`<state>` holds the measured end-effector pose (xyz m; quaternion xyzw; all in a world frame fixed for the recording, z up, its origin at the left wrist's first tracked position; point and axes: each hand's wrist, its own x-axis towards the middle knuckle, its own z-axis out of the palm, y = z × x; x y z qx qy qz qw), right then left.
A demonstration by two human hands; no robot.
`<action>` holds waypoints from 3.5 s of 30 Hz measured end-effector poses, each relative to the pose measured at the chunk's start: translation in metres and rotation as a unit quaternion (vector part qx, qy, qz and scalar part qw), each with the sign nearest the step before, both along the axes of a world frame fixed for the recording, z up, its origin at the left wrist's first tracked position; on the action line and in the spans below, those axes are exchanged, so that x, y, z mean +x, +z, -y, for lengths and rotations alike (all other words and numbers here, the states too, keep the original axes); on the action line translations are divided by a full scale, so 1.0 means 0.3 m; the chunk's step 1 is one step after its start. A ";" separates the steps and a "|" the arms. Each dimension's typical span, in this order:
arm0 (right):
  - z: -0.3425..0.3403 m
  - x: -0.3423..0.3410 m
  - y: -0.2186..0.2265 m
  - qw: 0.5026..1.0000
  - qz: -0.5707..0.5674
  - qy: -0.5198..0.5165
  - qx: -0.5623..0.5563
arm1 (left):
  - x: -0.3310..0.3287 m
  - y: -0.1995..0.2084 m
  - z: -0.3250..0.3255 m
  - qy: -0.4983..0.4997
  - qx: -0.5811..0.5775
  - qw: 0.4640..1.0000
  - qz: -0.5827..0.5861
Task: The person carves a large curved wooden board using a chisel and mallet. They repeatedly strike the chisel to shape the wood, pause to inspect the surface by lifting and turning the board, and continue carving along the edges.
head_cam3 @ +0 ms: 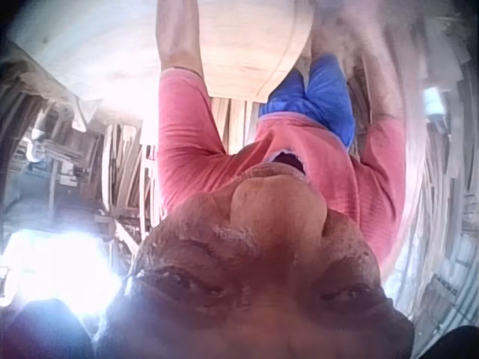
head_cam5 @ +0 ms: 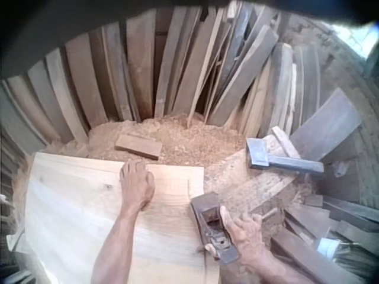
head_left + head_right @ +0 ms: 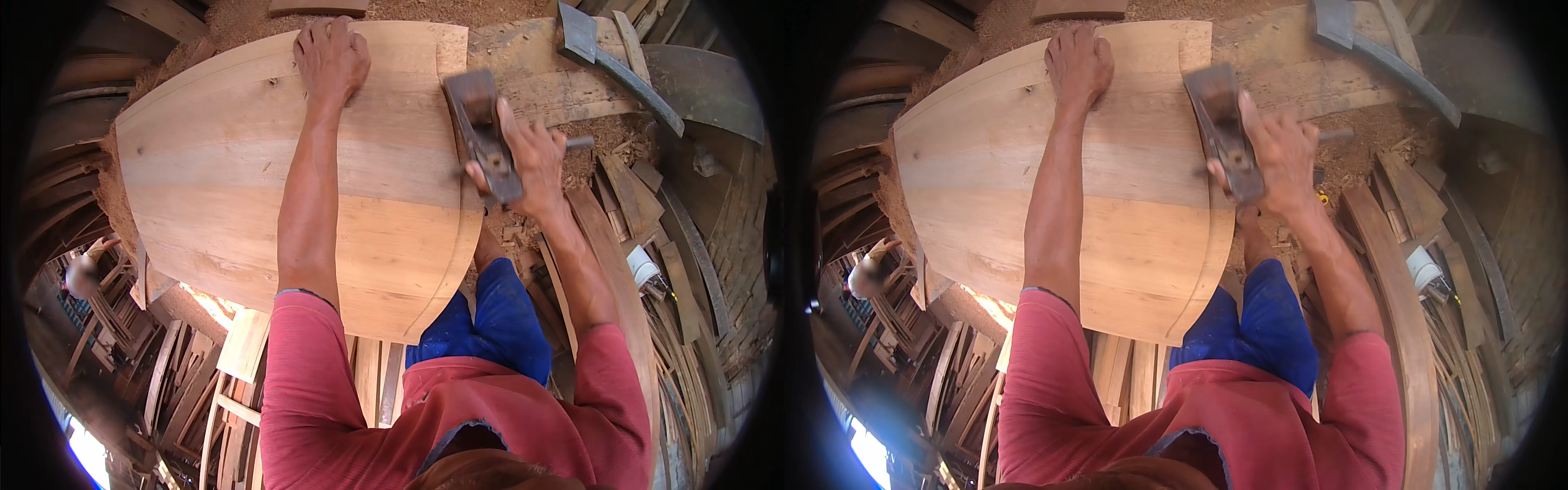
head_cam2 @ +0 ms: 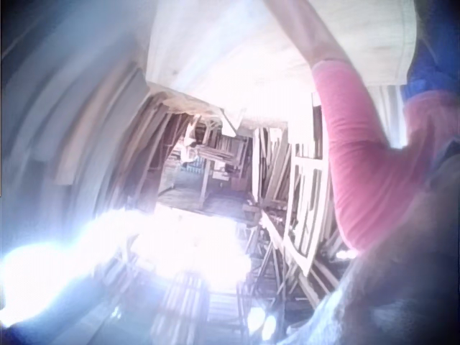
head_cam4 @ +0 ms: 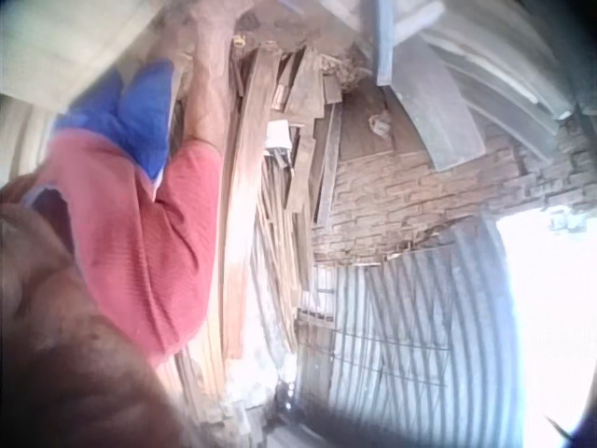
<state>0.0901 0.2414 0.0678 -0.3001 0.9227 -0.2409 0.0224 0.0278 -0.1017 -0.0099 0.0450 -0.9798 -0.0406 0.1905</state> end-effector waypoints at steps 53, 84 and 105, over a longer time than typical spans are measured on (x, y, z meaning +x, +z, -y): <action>-0.415 0.462 0.024 0.764 0.315 -0.354 -0.437 | -0.012 0.016 -0.017 -0.015 0.038 0.999 -0.003; -1.165 1.217 -0.836 0.685 0.589 -0.387 0.182 | 0.675 0.177 -0.594 -0.215 -0.042 0.943 0.250; -1.271 1.429 -1.492 0.679 0.609 -0.379 0.155 | 0.640 0.161 -0.615 -0.266 -0.051 0.920 0.283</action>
